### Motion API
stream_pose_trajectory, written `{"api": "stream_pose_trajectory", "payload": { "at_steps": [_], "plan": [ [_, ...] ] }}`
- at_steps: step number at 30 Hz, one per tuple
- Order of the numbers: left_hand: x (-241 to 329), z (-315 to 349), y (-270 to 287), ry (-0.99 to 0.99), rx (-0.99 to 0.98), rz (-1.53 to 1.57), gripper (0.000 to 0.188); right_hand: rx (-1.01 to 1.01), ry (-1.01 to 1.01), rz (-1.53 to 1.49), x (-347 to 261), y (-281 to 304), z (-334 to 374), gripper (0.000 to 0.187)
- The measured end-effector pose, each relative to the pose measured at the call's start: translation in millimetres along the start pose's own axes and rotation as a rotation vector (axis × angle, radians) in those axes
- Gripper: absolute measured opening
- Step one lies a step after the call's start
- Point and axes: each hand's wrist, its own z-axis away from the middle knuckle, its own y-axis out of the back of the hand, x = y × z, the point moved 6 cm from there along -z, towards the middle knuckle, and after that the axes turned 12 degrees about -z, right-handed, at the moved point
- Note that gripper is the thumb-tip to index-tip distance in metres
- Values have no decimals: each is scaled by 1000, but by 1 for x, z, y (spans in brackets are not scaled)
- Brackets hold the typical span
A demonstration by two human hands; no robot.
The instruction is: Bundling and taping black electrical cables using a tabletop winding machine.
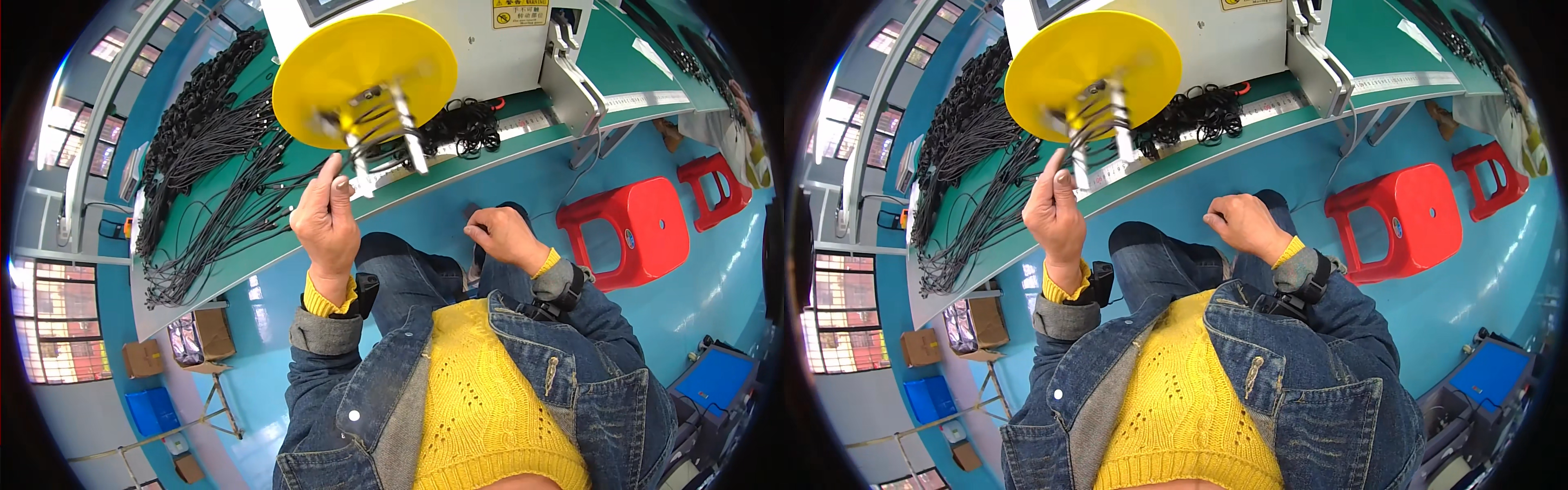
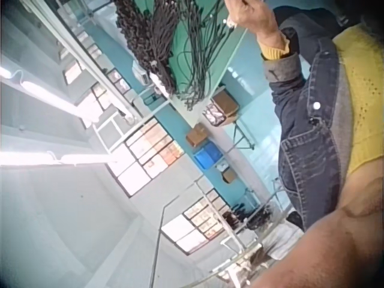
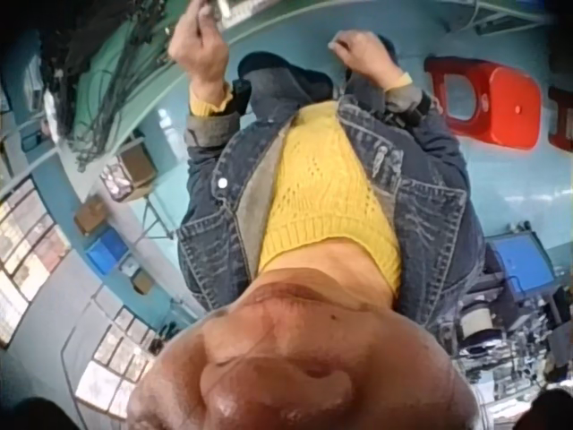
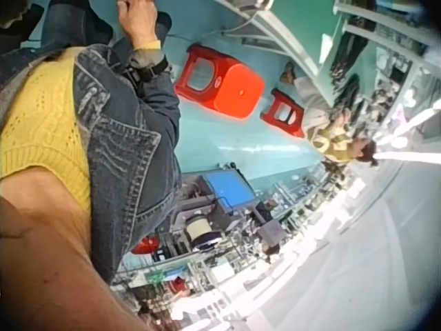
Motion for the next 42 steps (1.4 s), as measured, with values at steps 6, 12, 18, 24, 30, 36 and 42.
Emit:
{"api": "stream_pose_trajectory", "payload": {
  "at_steps": [6,12,18,24,30,36,42],
  "plan": [
    [7,7,-9,-36,-58,-82,28,-4,6,-14,0,-1,0,14],
    [48,-13,-15,-234,-159,-285,29,80,128,-34,-27,21,-21,13],
    [71,-22,-7,-185,-356,-612,36,264,306,-114,-94,49,-51,21],
    [55,-34,-13,-257,-330,-574,45,443,426,-10,-99,56,-79,80],
    [38,-38,-17,-266,-577,-278,50,252,363,-299,-93,54,-95,91],
    [40,-40,-17,-277,-443,-190,41,217,324,-473,-92,45,-94,79],
    [44,-36,-21,-198,-462,-189,30,386,380,-527,-95,24,-77,58]
  ]
}}
